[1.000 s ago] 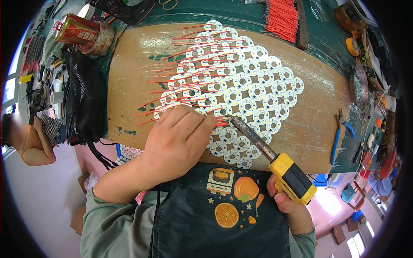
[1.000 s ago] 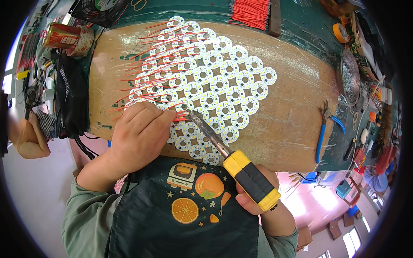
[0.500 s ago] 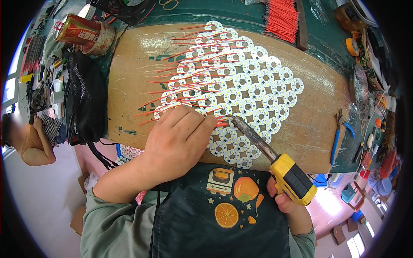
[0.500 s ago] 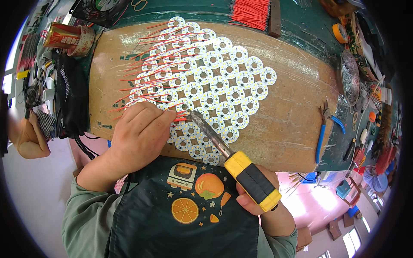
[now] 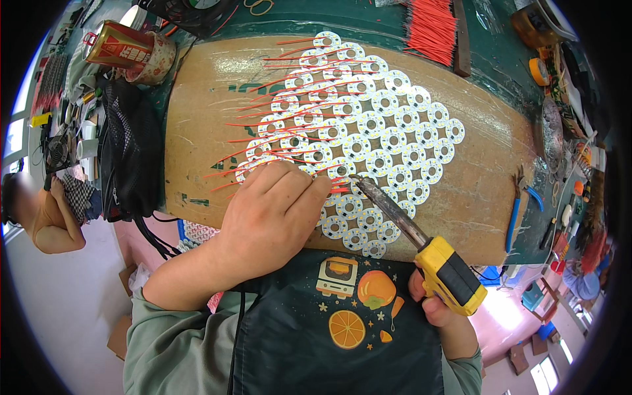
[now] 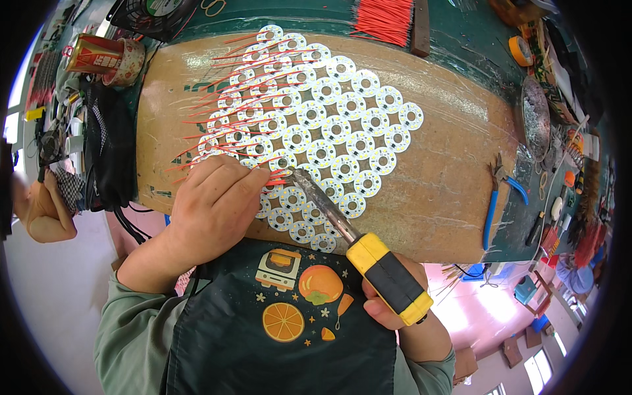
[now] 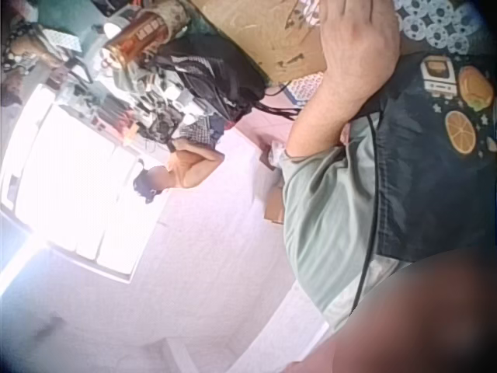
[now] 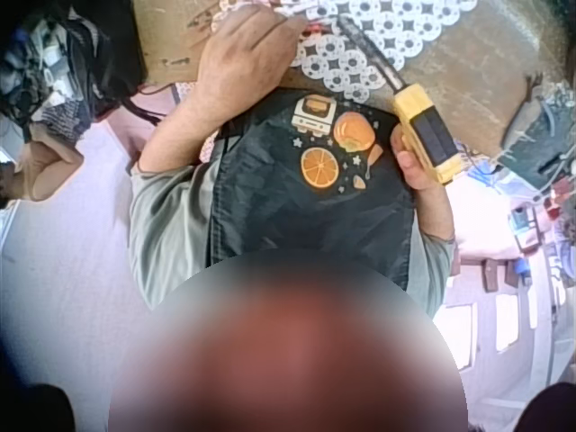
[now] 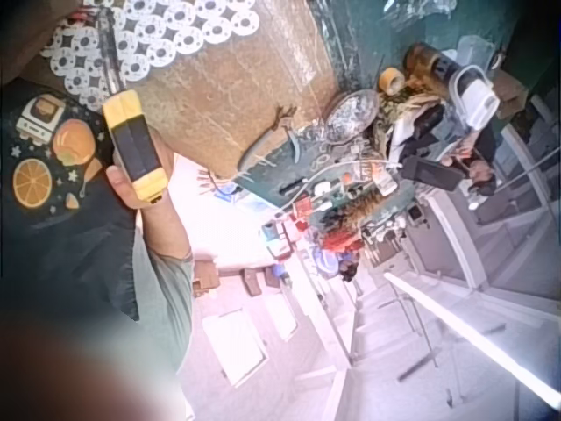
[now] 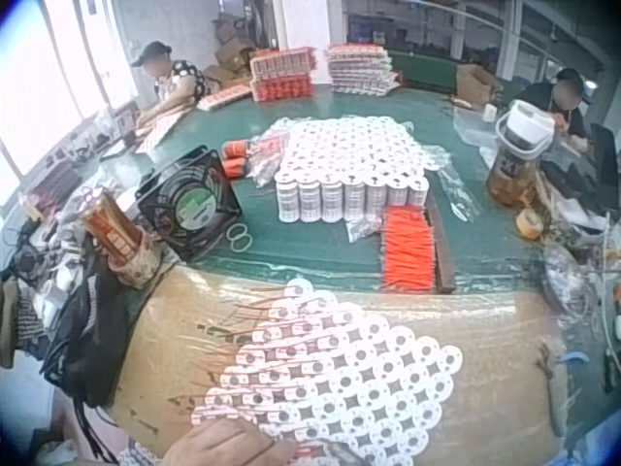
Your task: The person solders red wires onto a large grid of circular LED components using a soldering iron and solder wire.
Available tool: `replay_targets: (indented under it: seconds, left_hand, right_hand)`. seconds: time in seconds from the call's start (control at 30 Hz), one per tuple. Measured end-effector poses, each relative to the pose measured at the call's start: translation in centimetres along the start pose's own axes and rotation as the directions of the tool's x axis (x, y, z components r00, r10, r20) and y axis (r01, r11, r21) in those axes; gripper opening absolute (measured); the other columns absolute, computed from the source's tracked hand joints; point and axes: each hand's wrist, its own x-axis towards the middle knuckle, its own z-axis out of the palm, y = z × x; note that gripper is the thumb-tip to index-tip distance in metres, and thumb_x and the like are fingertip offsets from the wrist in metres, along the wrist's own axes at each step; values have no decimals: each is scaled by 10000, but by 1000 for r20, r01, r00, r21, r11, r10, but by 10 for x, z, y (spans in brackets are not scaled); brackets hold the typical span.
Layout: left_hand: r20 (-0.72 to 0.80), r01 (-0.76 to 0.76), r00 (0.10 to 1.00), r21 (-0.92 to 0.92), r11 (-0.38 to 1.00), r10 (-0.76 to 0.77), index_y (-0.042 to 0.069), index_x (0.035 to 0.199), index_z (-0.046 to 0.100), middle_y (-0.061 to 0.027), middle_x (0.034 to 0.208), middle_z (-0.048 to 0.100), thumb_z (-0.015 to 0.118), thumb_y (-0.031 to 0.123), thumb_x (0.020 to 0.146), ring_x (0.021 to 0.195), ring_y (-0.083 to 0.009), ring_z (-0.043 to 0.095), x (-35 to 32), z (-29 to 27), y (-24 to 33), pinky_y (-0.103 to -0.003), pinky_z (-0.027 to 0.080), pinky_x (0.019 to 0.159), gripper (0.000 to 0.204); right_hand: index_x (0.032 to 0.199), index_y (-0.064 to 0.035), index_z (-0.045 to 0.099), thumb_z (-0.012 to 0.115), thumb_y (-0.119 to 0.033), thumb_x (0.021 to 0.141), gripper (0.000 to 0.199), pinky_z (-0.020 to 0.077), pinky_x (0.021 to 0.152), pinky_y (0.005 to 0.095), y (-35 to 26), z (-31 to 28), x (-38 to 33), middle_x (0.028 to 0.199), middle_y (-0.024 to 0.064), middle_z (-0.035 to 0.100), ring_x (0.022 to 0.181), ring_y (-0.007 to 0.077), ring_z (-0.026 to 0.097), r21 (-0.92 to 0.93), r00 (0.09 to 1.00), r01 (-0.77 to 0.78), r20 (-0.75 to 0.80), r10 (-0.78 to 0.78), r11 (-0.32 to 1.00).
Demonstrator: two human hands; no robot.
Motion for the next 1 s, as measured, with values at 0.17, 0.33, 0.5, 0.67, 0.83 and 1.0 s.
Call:
replay_targets:
  seconds: [0.17, 0.33, 0.5, 0.67, 0.83, 1.0]
  left_hand:
    - [2, -2, 1000, -1, 1000, 2, -16, 1086, 685, -73, 883, 614, 733, -58, 714, 813, -242, 620, 0, 0, 0, -353, 518, 714, 377]
    - [0, -4, 1000, 2, 1000, 4, -17, 1080, 686, -71, 881, 614, 734, -54, 716, 807, -245, 622, 0, 0, 1, -357, 519, 714, 369]
    - [23, 43, 999, -29, 999, -42, 12, 1056, 709, -79, 876, 634, 740, -52, 732, 811, -258, 637, 0, -13, 1, -358, 529, 713, 331]
    - [138, 123, 983, -16, 992, -119, 38, 1017, 733, -91, 861, 657, 756, -55, 740, 797, -272, 647, 12, -58, -1, -367, 534, 710, 294]
    - [-44, 20, 999, 0, 1000, -20, 27, 1006, 720, -80, 896, 653, 751, -37, 707, 807, -267, 647, 27, -52, -9, -382, 526, 711, 307]
    - [-28, -68, 997, 90, 994, 71, 51, 1033, 710, -63, 899, 650, 762, -10, 722, 846, -255, 652, 38, -13, -13, -371, 539, 764, 322]
  right_hand:
    - [787, -123, 638, 781, -422, 839, 336, 467, 568, 353, 4, -1, -4, 710, 39, 598, 631, 263, 607, -37, 1000, 12, -22, -13, 999]
    - [772, -129, 626, 770, -416, 847, 330, 464, 562, 355, 3, -1, -4, 708, 39, 597, 627, 262, 606, -105, 999, 19, -30, -22, 994]
    - [742, -138, 594, 765, -429, 851, 355, 464, 569, 357, 4, -4, -4, 707, 42, 595, 634, 257, 609, -247, 1000, 10, -1, -10, 969]
    - [753, -126, 608, 776, -410, 846, 342, 461, 576, 350, 1, -6, -3, 711, 46, 598, 634, 252, 602, -174, 1000, 7, 12, -5, 985]
    - [928, -34, 669, 795, -339, 854, 339, 467, 597, 331, 1, -1, 0, 765, 49, 609, 681, 184, 598, 267, 995, 77, -85, -56, 961]
    - [1411, 2, 489, 806, -255, 872, 676, 495, 693, 328, -10, 3, 16, 945, 67, 576, 838, 184, 578, 495, 996, 91, -30, -87, 864]
